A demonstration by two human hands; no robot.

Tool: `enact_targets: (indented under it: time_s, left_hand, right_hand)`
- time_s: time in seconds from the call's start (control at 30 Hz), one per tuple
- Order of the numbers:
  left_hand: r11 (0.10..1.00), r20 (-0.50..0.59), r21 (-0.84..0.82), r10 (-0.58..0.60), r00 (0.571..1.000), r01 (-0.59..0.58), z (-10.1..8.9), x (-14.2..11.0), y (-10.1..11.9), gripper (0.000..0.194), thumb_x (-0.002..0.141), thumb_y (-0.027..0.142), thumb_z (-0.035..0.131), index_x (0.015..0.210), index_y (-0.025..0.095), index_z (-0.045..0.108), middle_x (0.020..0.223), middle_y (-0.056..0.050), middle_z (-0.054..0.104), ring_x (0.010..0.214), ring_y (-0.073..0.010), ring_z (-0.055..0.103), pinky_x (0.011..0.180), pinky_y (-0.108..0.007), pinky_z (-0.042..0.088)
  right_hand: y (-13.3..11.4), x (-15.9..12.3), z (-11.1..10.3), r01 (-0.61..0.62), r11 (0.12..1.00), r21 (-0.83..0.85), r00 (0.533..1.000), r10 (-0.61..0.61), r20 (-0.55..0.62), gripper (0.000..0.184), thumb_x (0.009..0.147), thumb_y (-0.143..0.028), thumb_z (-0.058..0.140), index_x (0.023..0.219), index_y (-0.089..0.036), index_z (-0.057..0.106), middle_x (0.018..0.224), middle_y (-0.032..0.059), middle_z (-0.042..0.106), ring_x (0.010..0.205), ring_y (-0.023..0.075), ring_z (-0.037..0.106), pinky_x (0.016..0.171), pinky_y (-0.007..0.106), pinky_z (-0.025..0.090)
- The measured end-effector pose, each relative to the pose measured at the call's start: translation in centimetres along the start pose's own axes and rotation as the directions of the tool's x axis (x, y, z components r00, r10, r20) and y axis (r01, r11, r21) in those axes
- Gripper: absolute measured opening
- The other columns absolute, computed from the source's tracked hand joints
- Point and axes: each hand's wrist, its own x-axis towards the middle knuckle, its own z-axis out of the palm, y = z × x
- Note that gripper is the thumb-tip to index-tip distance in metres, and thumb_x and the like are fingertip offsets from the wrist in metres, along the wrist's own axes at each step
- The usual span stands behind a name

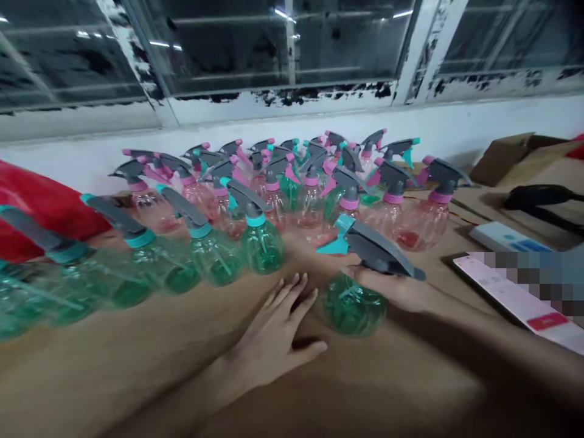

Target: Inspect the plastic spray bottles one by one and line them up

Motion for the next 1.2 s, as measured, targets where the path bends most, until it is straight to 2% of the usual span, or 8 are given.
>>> enact_targets:
  time_s: [0.2,0.53,0.63,0.73,0.8,0.93,1.07,1.2]
  left_hand:
    - [1.000,-0.024,0.008,0.006,1.000,-0.006,0.2,0.1,0.1,0.072,0.090,0.062,0.043,0.141,0.012,0.036,0.152,-0.014,0.022,0.141,-0.0291,0.016,0.111,-0.048,0.022]
    - [0.999,-0.018,0.045,0.006,1.000,-0.005,0.1,0.1,0.1,0.071,0.090,0.063,0.043,0.142,0.014,0.036,0.152,-0.013,0.023,0.140,-0.0281,0.018,0.111,-0.046,0.021]
    - [0.999,0.008,0.047,0.002,1.000,-0.002,0.0,0.2,0.2,0.073,0.090,0.063,0.044,0.142,0.012,0.037,0.152,-0.014,0.023,0.140,-0.0291,0.018,0.111,-0.046,0.022]
    - [0.999,0.022,0.038,-0.013,1.000,0.012,-0.1,0.2,0.3,0.074,0.089,0.063,0.045,0.142,0.012,0.037,0.152,-0.015,0.023,0.140,-0.0300,0.019,0.110,-0.047,0.023]
    - [0.999,0.021,0.032,-0.018,1.000,0.017,-0.1,0.2,0.3,0.074,0.089,0.063,0.046,0.142,0.013,0.036,0.152,-0.014,0.023,0.140,-0.0298,0.019,0.110,-0.046,0.023]
    - [1.000,0.009,0.026,-0.008,1.000,0.008,-0.1,0.2,0.2,0.073,0.090,0.063,0.044,0.143,0.014,0.034,0.152,-0.012,0.025,0.140,-0.0285,0.017,0.111,-0.046,0.022]
    - [0.999,0.018,0.028,-0.018,1.000,0.018,0.0,0.2,0.2,0.074,0.090,0.063,0.043,0.143,0.012,0.035,0.152,-0.013,0.025,0.139,-0.0290,0.021,0.111,-0.046,0.023]
    - [1.000,0.004,0.026,-0.017,1.000,0.017,0.0,0.2,0.2,0.073,0.090,0.064,0.042,0.143,0.013,0.035,0.151,-0.013,0.026,0.139,-0.0292,0.021,0.111,-0.046,0.022]
  right_hand:
    - [-0.5,-0.1,0.0,-0.087,0.989,0.115,0.993,0.078,0.087,0.013,0.069,-0.022,0.051,0.065,-0.024,0.039,0.055,-0.0077,0.025,0.046,0.0096,0.026,0.042,0.024,0.027]
    - [-0.8,-0.1,-0.2,-0.039,0.993,0.112,0.995,0.029,0.091,0.007,0.071,-0.023,0.054,0.069,-0.026,0.047,0.055,-0.0067,0.031,0.045,0.0109,0.028,0.042,0.026,0.028]
    - [-0.7,-0.1,-0.2,-0.004,0.993,0.115,0.996,-0.007,0.092,0.009,0.073,-0.023,0.056,0.065,-0.025,0.053,0.053,-0.0056,0.039,0.043,0.0110,0.035,0.042,0.026,0.033]
    - [0.1,-0.1,-0.2,0.010,0.995,0.096,0.996,-0.018,0.087,0.006,0.078,-0.030,0.060,0.077,-0.027,0.065,0.058,-0.0027,0.056,0.054,0.0155,0.054,0.056,0.030,0.047]
    - [0.7,-0.2,-0.1,-0.013,0.995,0.104,0.994,0.002,0.108,0.020,0.080,-0.037,0.061,0.097,-0.028,0.067,0.069,-0.0003,0.065,0.070,0.0195,0.064,0.073,0.035,0.052]
    - [1.0,-0.4,0.1,-0.082,0.989,0.126,0.992,0.069,0.104,0.041,0.080,-0.047,0.063,0.116,-0.029,0.062,0.090,0.0026,0.071,0.092,0.0229,0.066,0.091,0.042,0.049]
    - [0.3,-0.4,0.2,-0.075,0.970,0.232,0.987,0.039,0.155,0.038,0.083,-0.046,0.060,0.117,-0.029,0.062,0.096,0.0019,0.072,0.106,0.0216,0.062,0.104,0.041,0.040]
    - [0.1,-0.3,0.3,-0.041,0.959,0.280,0.987,-0.006,0.163,0.033,0.084,-0.046,0.059,0.110,-0.028,0.067,0.104,0.0019,0.072,0.111,0.0221,0.061,0.107,0.040,0.037]
